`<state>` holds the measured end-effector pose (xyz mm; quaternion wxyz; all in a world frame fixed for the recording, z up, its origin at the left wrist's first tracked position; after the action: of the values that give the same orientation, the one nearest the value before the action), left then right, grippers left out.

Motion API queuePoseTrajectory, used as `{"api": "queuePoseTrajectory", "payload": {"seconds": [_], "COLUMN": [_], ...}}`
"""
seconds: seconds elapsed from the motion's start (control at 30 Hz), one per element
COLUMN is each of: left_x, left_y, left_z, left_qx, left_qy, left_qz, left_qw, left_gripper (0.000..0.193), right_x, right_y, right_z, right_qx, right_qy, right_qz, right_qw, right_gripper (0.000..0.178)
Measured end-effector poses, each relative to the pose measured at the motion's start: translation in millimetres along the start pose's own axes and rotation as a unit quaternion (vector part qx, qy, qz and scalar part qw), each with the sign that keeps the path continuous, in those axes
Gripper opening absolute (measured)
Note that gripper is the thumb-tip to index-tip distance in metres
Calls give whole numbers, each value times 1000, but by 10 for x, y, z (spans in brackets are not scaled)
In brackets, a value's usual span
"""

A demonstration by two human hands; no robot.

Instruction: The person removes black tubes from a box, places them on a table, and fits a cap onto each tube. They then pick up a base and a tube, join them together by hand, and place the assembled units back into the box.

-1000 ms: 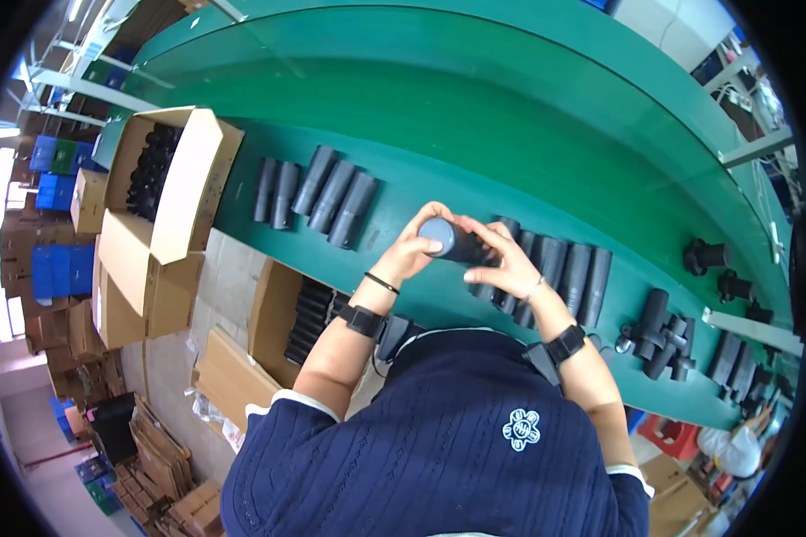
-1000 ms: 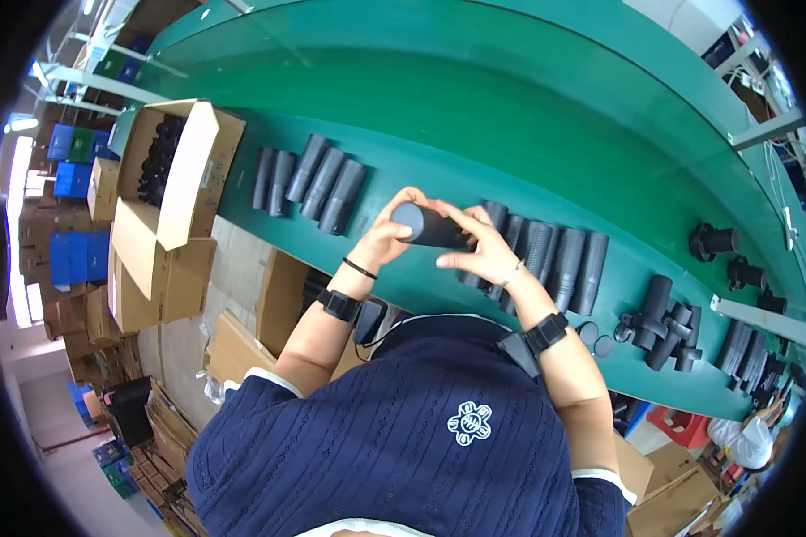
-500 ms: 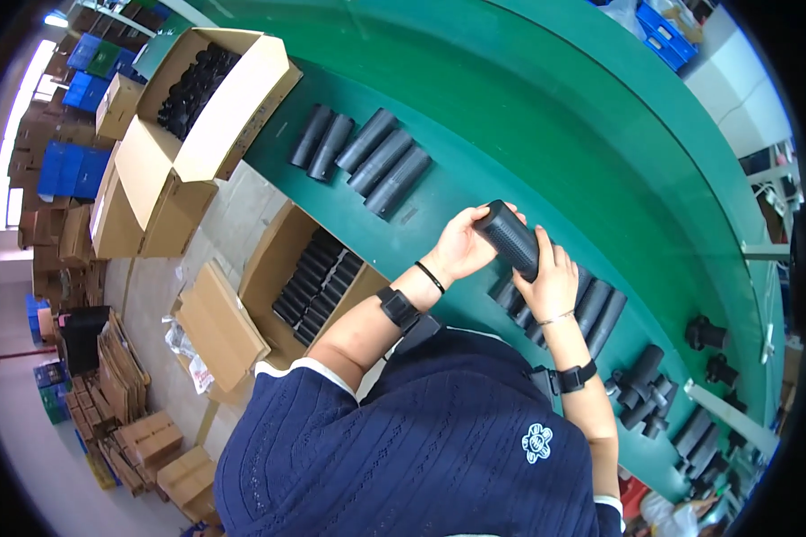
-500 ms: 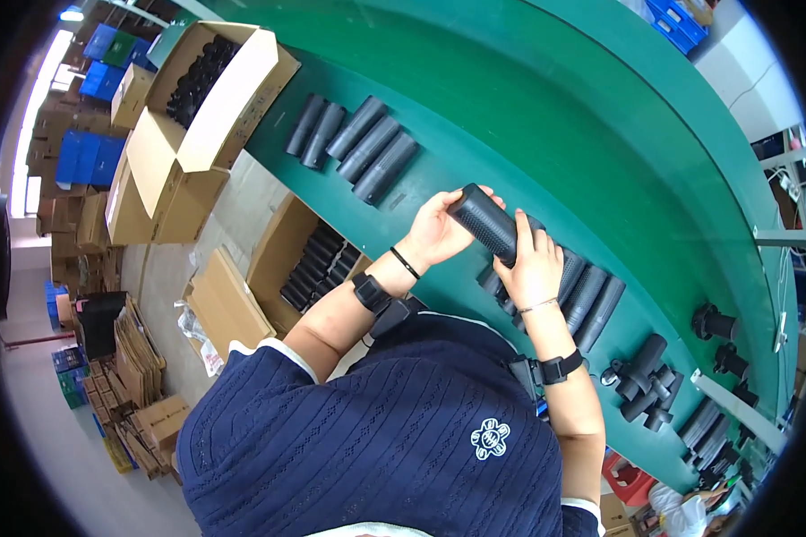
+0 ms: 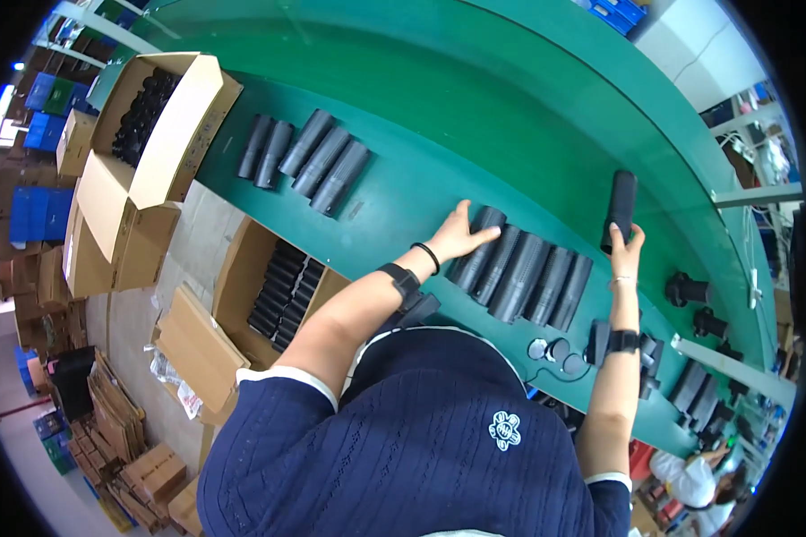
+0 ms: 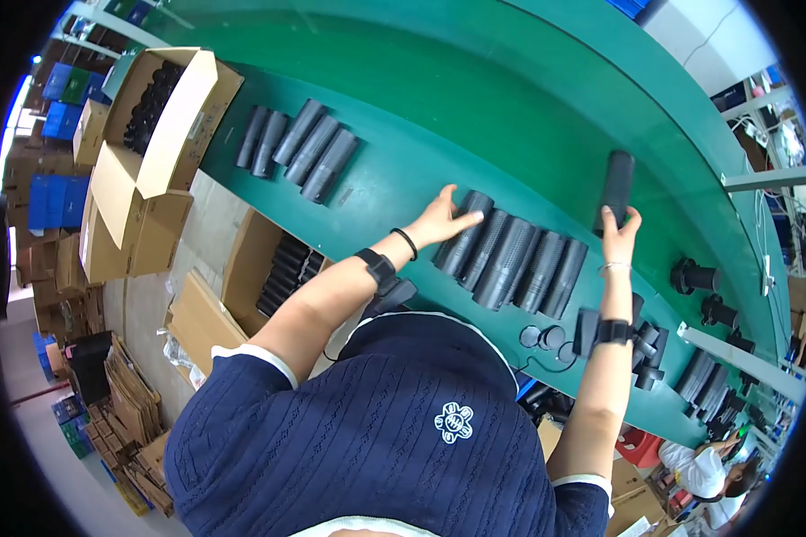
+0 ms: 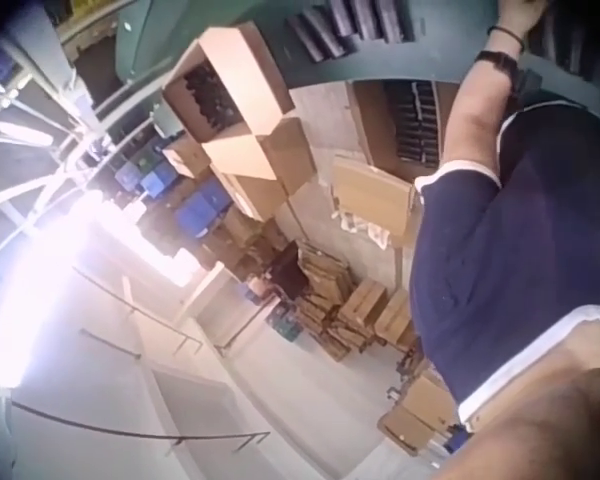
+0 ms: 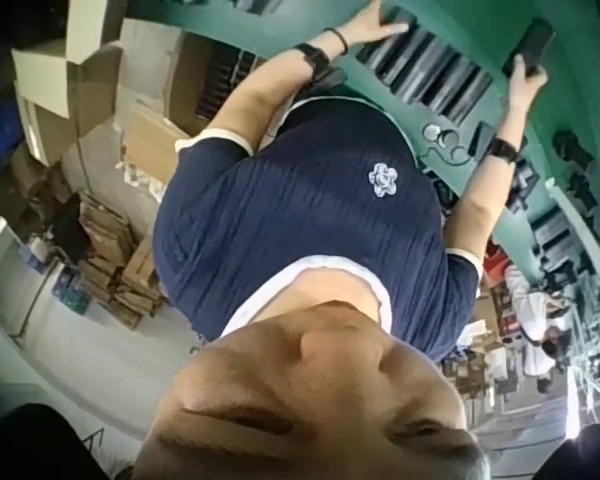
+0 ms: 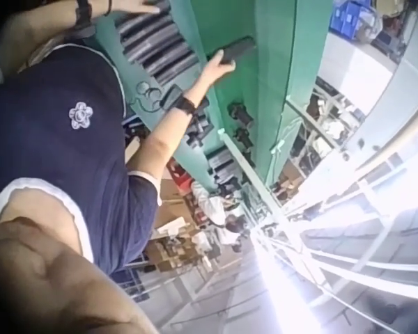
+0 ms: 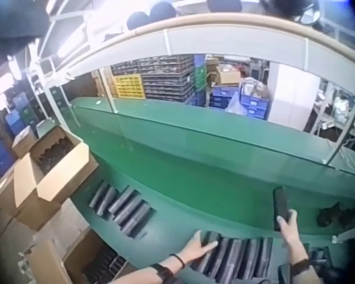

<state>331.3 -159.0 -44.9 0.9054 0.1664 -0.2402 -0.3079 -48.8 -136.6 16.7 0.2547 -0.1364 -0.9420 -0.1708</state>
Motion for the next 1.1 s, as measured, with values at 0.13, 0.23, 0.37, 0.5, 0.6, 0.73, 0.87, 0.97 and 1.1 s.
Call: {"api": "queuePoseTrajectory", "payload": {"seconds": [0.13,0.23,0.37,0.5,0.6,0.73,0.87,0.97,1.1], "left_x": [-88,153,339,306,250,189,127,155,367], "left_y": [-8,352,755,802,811,859,784,720,613], "left_z": [156,388,556,610,538,677,546,464,446], "left_qx": [4,-115,-153,-175,-185,-231,-243,-257,-149], "left_qy": [37,75,108,116,98,-15,-14,29,336], "left_qz": [-55,-85,-95,-107,-104,-125,-129,-84,-87], "left_qw": [998,987,978,972,972,965,961,962,926], "left_gripper": [102,83,64,57,56,59,55,50,42], "right_x": [471,403,366,128,-737,-1736,-1861,-1859,-1984], "right_y": [-491,-632,-676,-433,-11,1025,1129,1129,971], "right_z": [868,1007,1074,335,-530,-1249,-1333,-1374,-1390], "right_qx": [25,43,-16,66,167,104,131,143,157], "right_qy": [64,152,196,444,-11,-244,-222,-199,-191], "right_qz": [34,72,28,185,-194,-513,-500,-429,-392], "right_qw": [997,985,980,874,967,816,827,869,886], "right_gripper": [64,66,68,50,31,37,30,20,45]}}
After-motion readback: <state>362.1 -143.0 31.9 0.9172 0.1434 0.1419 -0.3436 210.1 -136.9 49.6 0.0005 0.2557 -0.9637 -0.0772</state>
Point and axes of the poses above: each hand's wrist, its own y-axis away from the middle knuckle, its own x-axis out of the back of the hand, z = x × y, the point moved 5 cm from there along -y, towards the middle knuckle, and after that the axes turned 15 degrees about -z, right-handed, at the moved point
